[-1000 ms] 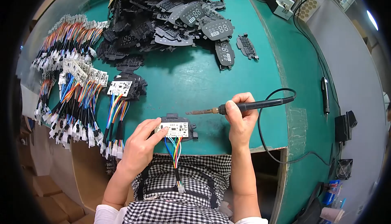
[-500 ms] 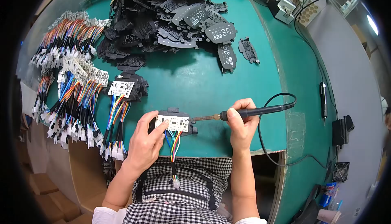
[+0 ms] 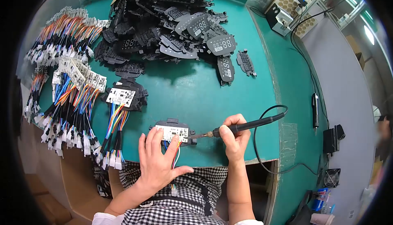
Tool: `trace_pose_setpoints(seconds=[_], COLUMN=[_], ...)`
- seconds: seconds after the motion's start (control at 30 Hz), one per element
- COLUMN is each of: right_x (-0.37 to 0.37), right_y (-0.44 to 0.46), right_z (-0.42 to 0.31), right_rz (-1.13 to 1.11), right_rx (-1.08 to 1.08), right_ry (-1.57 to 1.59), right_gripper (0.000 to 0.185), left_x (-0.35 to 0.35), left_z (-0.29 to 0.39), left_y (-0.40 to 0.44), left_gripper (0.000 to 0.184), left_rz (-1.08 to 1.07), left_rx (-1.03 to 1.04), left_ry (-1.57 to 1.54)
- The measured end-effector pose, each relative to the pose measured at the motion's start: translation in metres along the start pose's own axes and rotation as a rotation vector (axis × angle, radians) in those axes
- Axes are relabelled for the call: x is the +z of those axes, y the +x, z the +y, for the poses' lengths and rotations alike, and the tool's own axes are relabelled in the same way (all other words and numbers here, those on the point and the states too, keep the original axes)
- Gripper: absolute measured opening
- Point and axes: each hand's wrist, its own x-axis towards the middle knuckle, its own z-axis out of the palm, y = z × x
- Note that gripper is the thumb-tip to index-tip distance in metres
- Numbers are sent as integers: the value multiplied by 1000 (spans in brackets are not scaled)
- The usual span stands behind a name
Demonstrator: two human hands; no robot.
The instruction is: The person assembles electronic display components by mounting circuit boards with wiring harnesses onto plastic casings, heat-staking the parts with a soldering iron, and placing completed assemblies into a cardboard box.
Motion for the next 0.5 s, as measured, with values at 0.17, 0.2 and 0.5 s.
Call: trace_pose_setpoints(seconds=[0.17,0.2,0.5], right_x=[-4,-2,2], right_y=[-1,0,0], right_z=[5,5,4], right_rz=[-31,-39,-83], right_rx=[-19,-14,22], right_ry=[24,33,-1], right_gripper=[15,15,18], left_x=[5,12,27], left_z=[2,-1,-6], left_y=[-4,-5,-8], left_gripper=[71,71,61], left_rz=[-110,-110,113], left_rx=[46,46,47], left_ry=[73,68,80])
